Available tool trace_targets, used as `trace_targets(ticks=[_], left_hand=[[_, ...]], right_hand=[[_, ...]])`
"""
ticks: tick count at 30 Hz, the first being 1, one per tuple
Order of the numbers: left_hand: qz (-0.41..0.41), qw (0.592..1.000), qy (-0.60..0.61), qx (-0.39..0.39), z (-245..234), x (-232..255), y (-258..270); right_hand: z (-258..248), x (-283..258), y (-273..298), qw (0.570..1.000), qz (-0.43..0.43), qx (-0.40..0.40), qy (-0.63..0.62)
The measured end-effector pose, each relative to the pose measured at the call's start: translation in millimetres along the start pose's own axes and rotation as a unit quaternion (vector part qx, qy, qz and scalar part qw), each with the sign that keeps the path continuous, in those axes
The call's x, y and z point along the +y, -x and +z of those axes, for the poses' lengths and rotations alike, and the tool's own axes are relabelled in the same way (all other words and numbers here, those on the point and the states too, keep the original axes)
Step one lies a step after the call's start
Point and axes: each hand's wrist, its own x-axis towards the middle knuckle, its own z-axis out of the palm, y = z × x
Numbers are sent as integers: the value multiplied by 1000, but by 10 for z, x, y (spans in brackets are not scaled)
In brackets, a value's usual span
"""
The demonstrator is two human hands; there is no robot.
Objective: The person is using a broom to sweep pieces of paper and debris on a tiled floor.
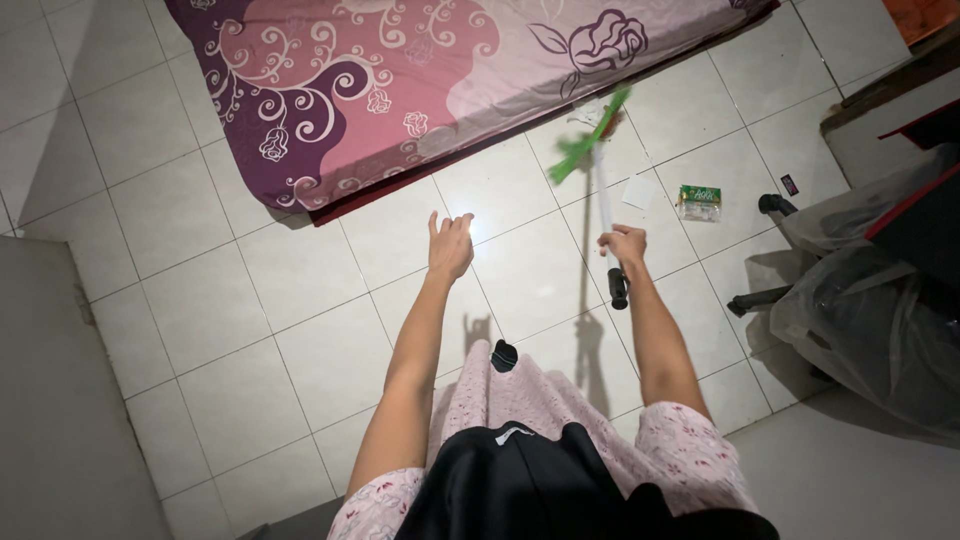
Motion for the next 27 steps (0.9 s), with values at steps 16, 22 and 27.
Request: trace_targets(ticks=[16, 22, 27], left_hand=[[63, 998, -2, 15, 66, 374, -307], [63, 997, -5, 33, 59, 232, -198], [23, 1000, 2, -4, 66, 94, -41]], right_hand=[[390, 10, 1165, 959, 109, -260, -38], [299, 294, 457, 984, 68, -161, -33], [314, 190, 47, 999, -8, -7, 50]])
